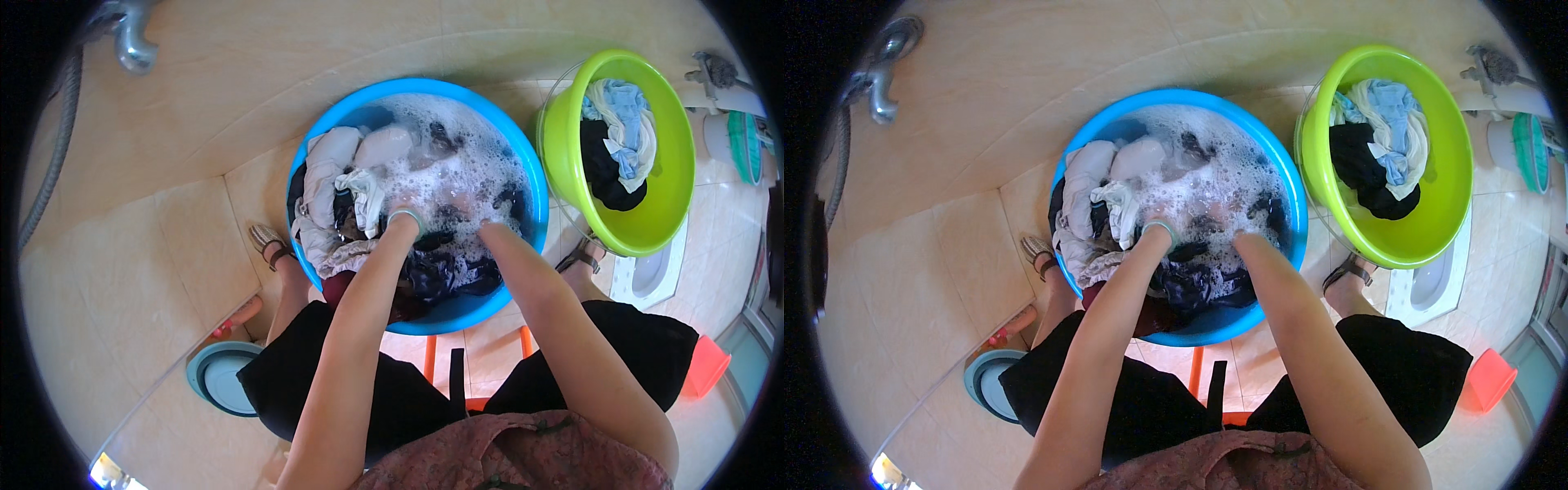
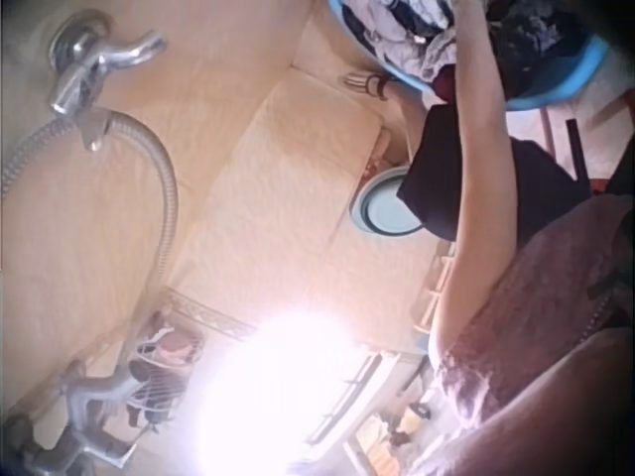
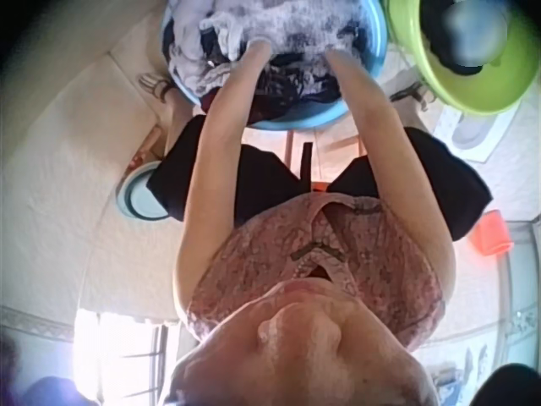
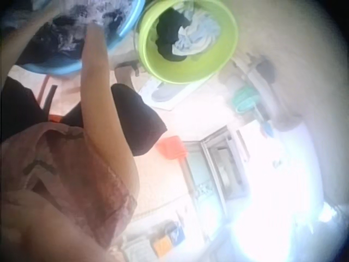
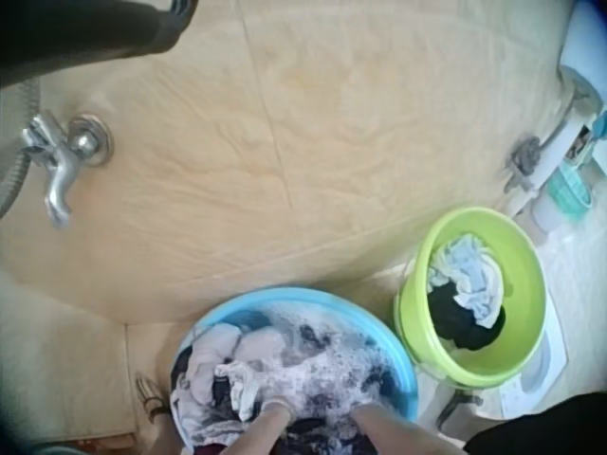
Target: The person is hand-washing clothes in a blue basin filled with soapy water. They scrub various garments, including white and dark-colored items, and transfer the washed clothes into a green bucket.
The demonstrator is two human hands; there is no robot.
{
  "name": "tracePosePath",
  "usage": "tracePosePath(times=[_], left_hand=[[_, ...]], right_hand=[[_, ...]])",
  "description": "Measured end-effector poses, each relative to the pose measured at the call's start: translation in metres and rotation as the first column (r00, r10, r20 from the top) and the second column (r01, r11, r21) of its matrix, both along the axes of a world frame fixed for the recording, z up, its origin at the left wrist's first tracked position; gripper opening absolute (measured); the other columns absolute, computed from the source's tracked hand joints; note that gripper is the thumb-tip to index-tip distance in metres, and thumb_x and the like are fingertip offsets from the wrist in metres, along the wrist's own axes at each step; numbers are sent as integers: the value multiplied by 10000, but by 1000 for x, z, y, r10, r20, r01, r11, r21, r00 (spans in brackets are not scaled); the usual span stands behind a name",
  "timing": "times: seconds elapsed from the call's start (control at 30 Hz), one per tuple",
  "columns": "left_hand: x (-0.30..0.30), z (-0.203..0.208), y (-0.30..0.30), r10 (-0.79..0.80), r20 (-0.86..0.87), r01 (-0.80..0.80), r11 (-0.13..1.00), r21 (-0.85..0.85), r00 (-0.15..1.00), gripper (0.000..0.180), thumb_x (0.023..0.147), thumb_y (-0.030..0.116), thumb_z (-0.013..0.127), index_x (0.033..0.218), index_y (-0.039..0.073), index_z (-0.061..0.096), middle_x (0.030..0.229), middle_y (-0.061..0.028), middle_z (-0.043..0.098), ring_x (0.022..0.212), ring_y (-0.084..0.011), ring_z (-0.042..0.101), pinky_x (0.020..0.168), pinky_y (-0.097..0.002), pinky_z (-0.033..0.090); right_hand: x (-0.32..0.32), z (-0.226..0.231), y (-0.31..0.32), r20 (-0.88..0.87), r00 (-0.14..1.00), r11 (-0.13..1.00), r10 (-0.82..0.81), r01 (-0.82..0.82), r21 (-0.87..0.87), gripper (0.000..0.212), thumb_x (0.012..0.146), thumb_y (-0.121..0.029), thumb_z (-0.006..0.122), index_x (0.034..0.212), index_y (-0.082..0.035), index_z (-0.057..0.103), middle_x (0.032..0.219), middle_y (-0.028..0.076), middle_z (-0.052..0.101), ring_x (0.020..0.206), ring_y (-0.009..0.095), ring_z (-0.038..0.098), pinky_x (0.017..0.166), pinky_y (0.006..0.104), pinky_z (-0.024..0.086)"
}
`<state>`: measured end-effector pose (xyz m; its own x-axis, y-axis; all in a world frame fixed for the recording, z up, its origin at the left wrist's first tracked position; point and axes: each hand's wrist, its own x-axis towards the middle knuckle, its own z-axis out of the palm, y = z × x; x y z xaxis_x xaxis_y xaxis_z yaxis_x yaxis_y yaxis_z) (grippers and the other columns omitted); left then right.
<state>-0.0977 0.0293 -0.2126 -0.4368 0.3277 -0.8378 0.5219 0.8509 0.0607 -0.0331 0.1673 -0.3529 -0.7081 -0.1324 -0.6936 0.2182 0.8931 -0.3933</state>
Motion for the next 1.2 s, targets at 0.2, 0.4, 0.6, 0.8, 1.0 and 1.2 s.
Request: tracePosePath(times=[0.2, 0.4, 0.6, 0.8, 1.0, 1.2], left_hand=[[-2, -27, -17, 306, -3, -306, 951, 51, 952, 474, 925, 346, 419, 1266, 55, 573, 1326, -220, 521, 1161, -341, 568, 979, -443, 442], [83, 59, 0, 686, 725, -657, -518, 548, 64, 678, 920, 421, 592, 1457, 140, 286, 1499, -170, 279, 1376, -287, 307, 1093, -426, 274], [73, 129, -3, -274, 958, -685, -684, -252, -80, 790, 819, 772, 418, 1267, 128, 512, 1203, -122, 587, 1134, -277, 565, 947, -457, 469], [79, 168, -27, -477, 861, -732, -522, -438, -175, 644, 877, 653, 467, 1144, 76, 571, 1040, -192, 643, 935, -341, 643, 785, -475, 547], [99, 139, -43, -446, 892, -723, -591, -358, -77, 438, 981, 289, 446, 1336, 33, 455, 1275, -140, 562, 1165, -261, 557, 987, -411, 472], [120, 142, -36, -468, 868, -781, -474, -407, -168, 434, 938, 207, 493, 1328, 19, 471, 1232, -106, 603, 1116, -240, 596, 966, -381, 481]], right_hand=[[3, 70, -2, -641, 759, 987, 116, -18, 159, 367, 843, -209, 585, 1202, -143, 625, 1220, 152, 589, 1148, 305, 534, 1002, 412, 403], [6, 225, -5, -545, 422, 660, -724, 196, -725, 382, 676, 16, 730, 1023, -135, 676, 1056, 125, 588, 1020, 340, 548, 885, 390, 461], [37, 352, -19, -754, 376, 737, -539, -224, -638, 273, 651, 15, 764, 894, -94, 703, 1045, 129, 600, 954, 296, 589, 797, 353, 486], [72, 411, -31, -769, 456, 584, -448, -502, -638, 210, 634, 2, 773, 789, -129, 719, 1015, 104, 607, 911, 261, 588, 781, 346, 467], [34, 397, -15, -310, 585, 383, -749, 1, -924, 369, 781, -49, 734, 1134, -79, 628, 1086, 53, 604, 1025, 175, 583, 889, 298, 474], [26, 331, -12, 212, 618, -31, -757, 290, -956, 494, 862, -160, 704, 1299, -58, 499, 1177, 55, 564, 1057, 129, 548, 904, 259, 453]])
